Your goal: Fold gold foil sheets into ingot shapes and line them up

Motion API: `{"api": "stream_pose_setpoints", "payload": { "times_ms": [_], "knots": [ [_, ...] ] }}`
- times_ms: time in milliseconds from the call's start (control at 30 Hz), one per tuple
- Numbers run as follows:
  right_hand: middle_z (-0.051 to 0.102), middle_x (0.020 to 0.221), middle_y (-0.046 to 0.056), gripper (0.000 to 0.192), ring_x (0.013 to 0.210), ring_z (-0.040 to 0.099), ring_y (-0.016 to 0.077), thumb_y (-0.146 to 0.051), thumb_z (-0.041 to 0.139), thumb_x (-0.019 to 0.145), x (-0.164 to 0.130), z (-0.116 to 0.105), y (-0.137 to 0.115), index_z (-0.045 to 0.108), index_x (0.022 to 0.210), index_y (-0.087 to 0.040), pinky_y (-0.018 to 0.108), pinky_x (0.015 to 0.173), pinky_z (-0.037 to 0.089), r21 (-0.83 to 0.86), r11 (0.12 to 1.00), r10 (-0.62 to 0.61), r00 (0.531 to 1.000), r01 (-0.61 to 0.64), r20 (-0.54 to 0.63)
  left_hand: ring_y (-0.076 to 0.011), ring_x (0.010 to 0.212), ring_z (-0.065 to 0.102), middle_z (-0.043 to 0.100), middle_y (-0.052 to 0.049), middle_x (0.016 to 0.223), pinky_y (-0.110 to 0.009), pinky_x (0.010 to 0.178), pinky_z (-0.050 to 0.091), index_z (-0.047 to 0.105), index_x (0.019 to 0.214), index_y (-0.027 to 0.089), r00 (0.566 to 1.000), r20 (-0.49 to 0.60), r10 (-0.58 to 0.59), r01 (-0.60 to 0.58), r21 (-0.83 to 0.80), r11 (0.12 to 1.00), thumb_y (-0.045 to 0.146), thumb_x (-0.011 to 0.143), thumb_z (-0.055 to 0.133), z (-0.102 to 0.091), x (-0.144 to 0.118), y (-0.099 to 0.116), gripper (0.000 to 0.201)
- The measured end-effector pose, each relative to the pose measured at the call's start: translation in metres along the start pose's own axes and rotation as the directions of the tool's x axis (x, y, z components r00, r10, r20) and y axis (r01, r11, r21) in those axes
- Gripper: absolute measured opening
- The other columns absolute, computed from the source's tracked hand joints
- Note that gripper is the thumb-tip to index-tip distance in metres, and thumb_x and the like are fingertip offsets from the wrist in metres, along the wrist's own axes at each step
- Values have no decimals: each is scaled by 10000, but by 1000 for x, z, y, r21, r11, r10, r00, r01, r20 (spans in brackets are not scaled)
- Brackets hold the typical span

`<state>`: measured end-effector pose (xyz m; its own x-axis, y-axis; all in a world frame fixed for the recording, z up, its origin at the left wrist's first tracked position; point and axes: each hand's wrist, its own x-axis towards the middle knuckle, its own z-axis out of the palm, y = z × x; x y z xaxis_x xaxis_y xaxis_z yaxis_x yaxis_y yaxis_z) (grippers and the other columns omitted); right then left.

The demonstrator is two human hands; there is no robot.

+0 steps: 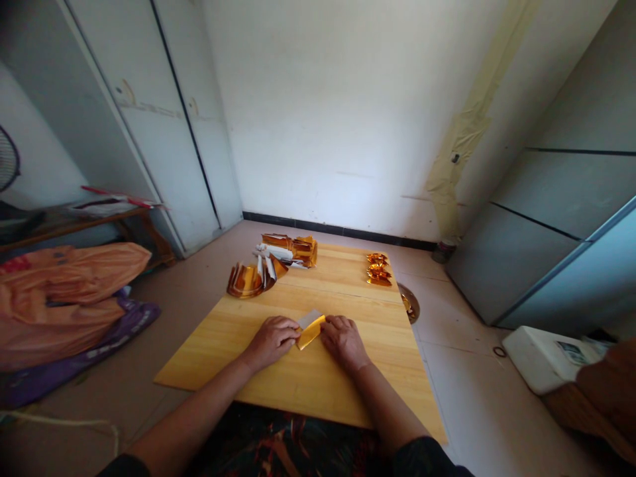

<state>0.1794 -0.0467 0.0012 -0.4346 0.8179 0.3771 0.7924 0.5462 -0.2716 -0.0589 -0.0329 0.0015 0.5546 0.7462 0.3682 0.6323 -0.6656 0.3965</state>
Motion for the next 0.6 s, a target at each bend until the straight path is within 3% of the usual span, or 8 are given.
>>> {"api": "stream_pose_setpoints", "payload": {
  "times_ms": [67, 200, 300, 400, 600],
  "knots": [
    [621, 1158, 101, 279, 1059, 519, 247, -226, 513, 873, 0, -2, 3, 604, 1136, -229, 414, 893, 395, -21, 996, 90, 996, -90, 3, -175, 966, 584, 685, -6, 1026, -346, 866, 402, 706, 885, 264, 1000, 5, -8, 8, 14, 1000, 173, 786, 571, -1, 2, 2, 191],
    [623, 1142, 96, 452, 1087, 510, 245, -179, 534, 810, 5, 2, 7, 513, 1260, -224, 420, 922, 401, 65, 986, 151, 989, -151, 6, -179, 995, 573, 678, -11, 1053, -355, 897, 392, 695, 937, 272, 1000, 8, -14, 13, 38, 999, 179, 794, 551, -1, 4, 4, 223],
    [591, 1143, 97, 482, 1036, 554, 228, -192, 547, 782, 16, 14, 11, 496, 1261, -217, 393, 885, 459, 229, 950, 235, 969, -213, -72, -181, 1005, 570, 675, -13, 1062, -355, 903, 390, 694, 950, 273, 1000, 14, -12, 11, 38, 999, 185, 794, 548, -1, 4, 3, 231],
    [547, 1124, 73, 499, 818, 621, 160, -169, 528, 753, 30, 27, 14, 491, 1247, -233, 332, 765, 529, 440, 858, 333, 939, -263, -88, -183, 998, 576, 675, -15, 1062, -354, 893, 398, 697, 951, 273, 1000, 14, -21, 20, 40, 999, 192, 797, 548, -1, 3, 2, 229],
    [479, 1178, 136, 454, 1048, 550, 265, -126, 563, 664, 42, 38, 21, 585, 1115, -183, 411, 925, 478, 314, 872, 461, 845, -376, -269, -186, 993, 587, 678, -15, 1069, -353, 873, 408, 699, 960, 278, 1000, 14, -13, 12, 43, 999, 201, 804, 556, 0, 4, 0, 225]
  ]
}}
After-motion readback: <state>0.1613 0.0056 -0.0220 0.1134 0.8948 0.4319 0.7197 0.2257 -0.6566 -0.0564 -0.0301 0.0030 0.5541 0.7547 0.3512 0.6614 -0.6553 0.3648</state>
